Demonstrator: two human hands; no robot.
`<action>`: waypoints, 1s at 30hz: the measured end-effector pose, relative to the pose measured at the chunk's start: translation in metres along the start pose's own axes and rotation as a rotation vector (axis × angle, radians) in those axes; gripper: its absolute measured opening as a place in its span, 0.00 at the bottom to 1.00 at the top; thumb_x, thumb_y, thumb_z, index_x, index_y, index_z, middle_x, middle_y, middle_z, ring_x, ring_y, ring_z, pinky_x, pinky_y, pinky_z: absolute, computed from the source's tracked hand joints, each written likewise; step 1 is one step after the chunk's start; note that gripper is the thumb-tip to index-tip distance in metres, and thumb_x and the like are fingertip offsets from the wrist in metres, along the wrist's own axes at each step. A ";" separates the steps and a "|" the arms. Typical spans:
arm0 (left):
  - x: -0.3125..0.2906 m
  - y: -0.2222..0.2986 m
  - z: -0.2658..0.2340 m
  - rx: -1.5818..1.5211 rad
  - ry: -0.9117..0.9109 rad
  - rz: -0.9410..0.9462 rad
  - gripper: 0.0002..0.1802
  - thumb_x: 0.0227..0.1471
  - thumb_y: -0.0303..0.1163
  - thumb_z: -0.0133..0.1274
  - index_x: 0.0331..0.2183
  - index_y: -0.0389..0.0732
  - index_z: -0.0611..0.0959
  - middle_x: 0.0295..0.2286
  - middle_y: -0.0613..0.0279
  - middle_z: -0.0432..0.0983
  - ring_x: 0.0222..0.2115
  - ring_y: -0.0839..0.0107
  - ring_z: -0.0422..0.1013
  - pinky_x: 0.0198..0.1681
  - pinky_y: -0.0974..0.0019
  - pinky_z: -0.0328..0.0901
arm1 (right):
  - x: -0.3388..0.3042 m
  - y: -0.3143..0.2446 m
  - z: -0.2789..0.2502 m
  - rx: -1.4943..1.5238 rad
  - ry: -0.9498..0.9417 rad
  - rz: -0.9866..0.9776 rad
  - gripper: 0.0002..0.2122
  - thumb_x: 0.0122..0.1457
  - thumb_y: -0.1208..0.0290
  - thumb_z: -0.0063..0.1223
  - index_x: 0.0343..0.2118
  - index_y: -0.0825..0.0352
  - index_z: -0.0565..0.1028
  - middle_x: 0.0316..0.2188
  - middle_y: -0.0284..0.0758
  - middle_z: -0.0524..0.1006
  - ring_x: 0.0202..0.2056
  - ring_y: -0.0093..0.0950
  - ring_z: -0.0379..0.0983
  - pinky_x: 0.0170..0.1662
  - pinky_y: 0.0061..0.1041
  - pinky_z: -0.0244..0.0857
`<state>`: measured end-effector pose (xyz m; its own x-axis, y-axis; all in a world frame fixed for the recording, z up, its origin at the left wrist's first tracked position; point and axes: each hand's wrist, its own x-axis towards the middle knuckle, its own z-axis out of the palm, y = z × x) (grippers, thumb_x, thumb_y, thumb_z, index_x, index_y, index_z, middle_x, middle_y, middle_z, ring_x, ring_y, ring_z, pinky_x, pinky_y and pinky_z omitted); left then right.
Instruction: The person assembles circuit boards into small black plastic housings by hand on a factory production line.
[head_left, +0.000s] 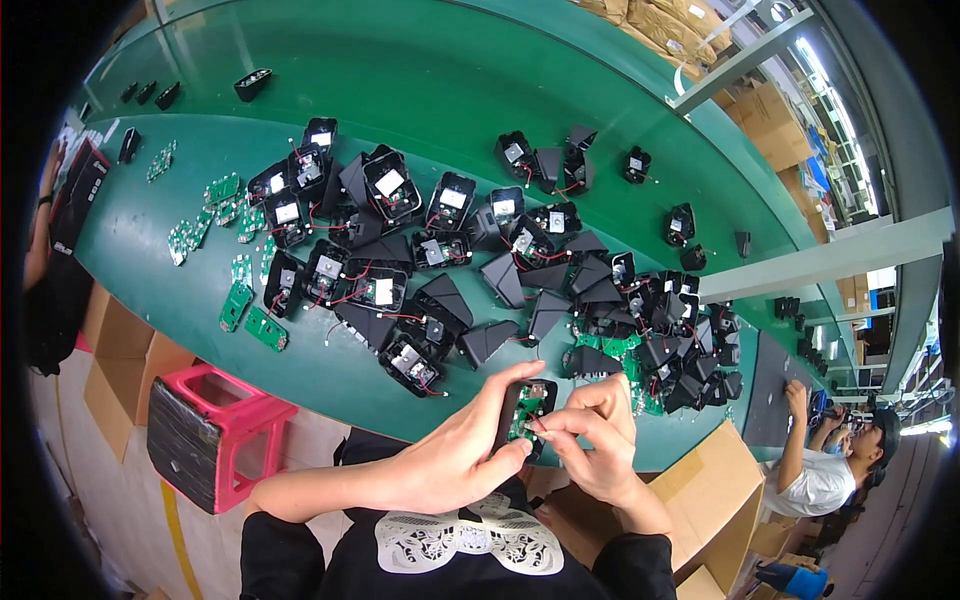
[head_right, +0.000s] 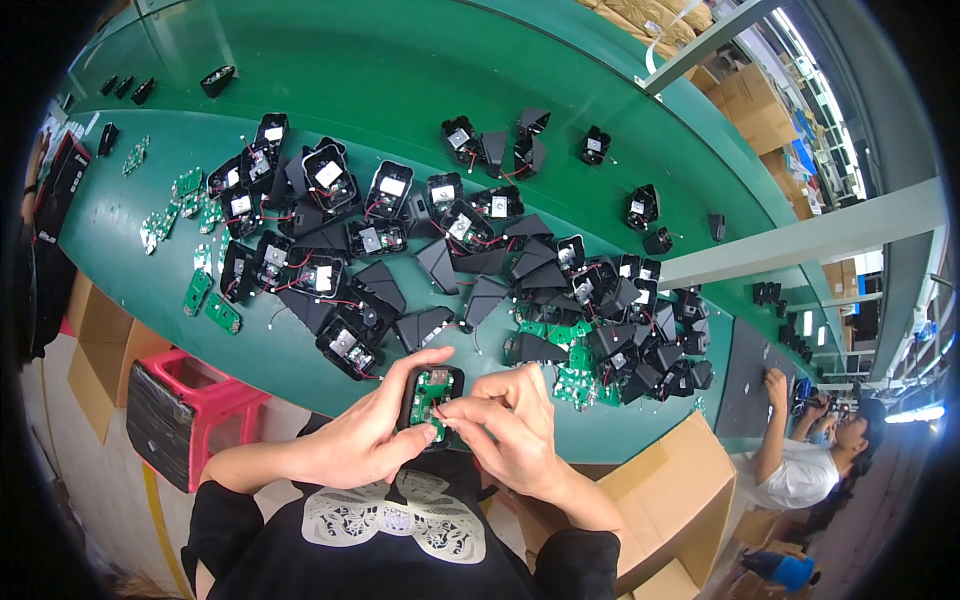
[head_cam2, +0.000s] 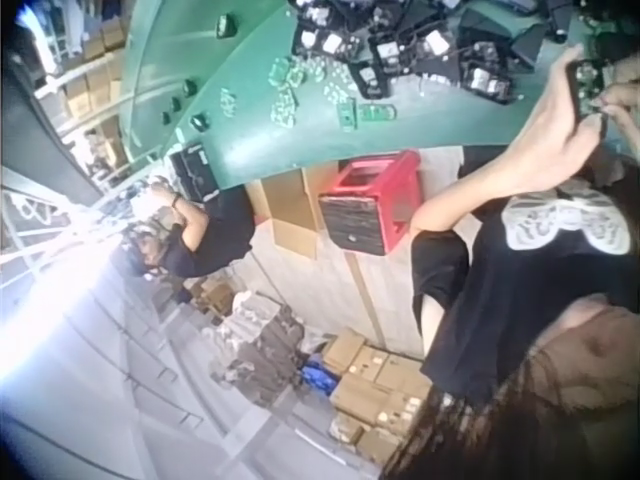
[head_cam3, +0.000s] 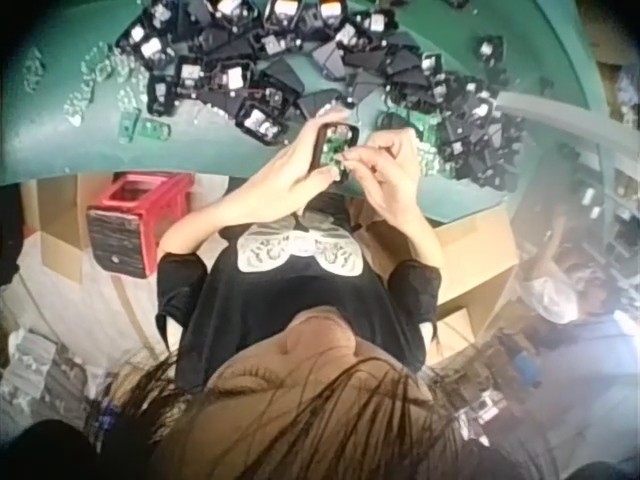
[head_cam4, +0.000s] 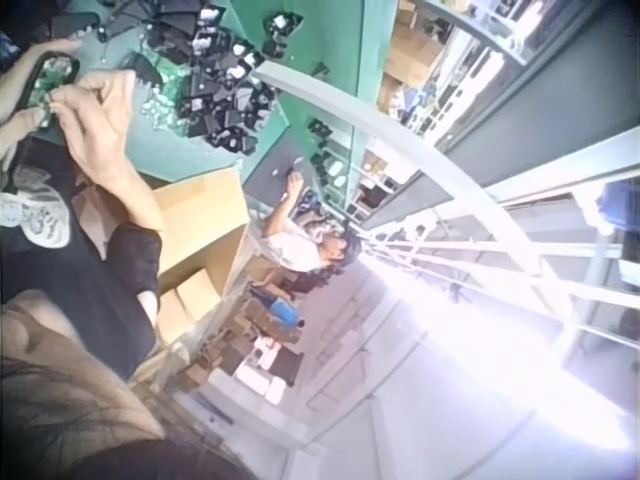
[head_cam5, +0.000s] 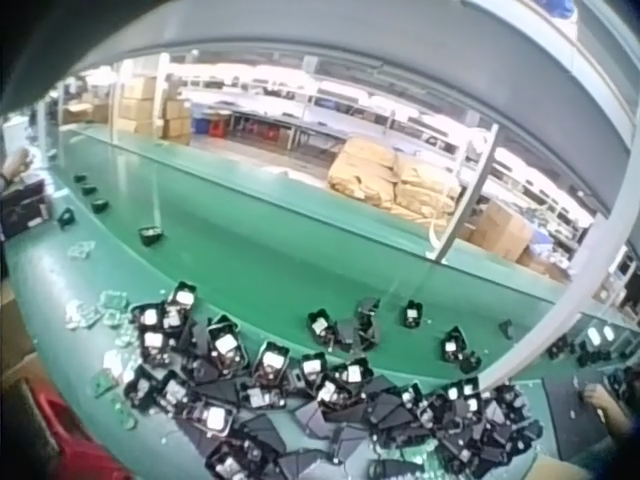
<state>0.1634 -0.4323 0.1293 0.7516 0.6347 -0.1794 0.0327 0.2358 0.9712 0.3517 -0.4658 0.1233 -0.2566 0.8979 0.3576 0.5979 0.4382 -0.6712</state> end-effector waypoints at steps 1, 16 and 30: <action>0.000 0.001 -0.001 -0.002 0.000 0.000 0.33 0.50 0.25 0.40 0.54 0.35 0.45 0.47 0.40 0.55 0.50 0.55 0.57 0.53 0.61 0.51 | 0.001 -0.001 -0.001 -0.037 0.005 -0.033 0.13 0.32 0.79 0.62 0.27 0.60 0.77 0.23 0.27 0.66 0.26 0.26 0.60 0.28 0.22 0.53; 0.000 -0.001 0.000 0.038 -0.036 0.113 0.34 0.50 0.27 0.41 0.54 0.31 0.43 0.51 0.39 0.50 0.53 0.54 0.53 0.54 0.61 0.49 | -0.009 0.006 0.000 -0.308 0.137 -0.294 0.14 0.32 0.74 0.61 0.27 0.57 0.78 0.23 0.24 0.64 0.25 0.23 0.59 0.25 0.18 0.53; -0.003 -0.014 0.017 0.202 0.149 0.355 0.34 0.47 0.25 0.45 0.52 0.30 0.47 0.48 0.37 0.54 0.46 0.47 0.60 0.48 0.58 0.57 | -0.012 0.000 0.001 -0.194 0.145 -0.281 0.11 0.36 0.79 0.62 0.26 0.63 0.76 0.23 0.27 0.66 0.25 0.24 0.62 0.26 0.20 0.56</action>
<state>0.1719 -0.4500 0.1186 0.6364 0.7536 0.1646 -0.0709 -0.1554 0.9853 0.3534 -0.4763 0.1185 -0.3294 0.7221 0.6083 0.6559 0.6384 -0.4028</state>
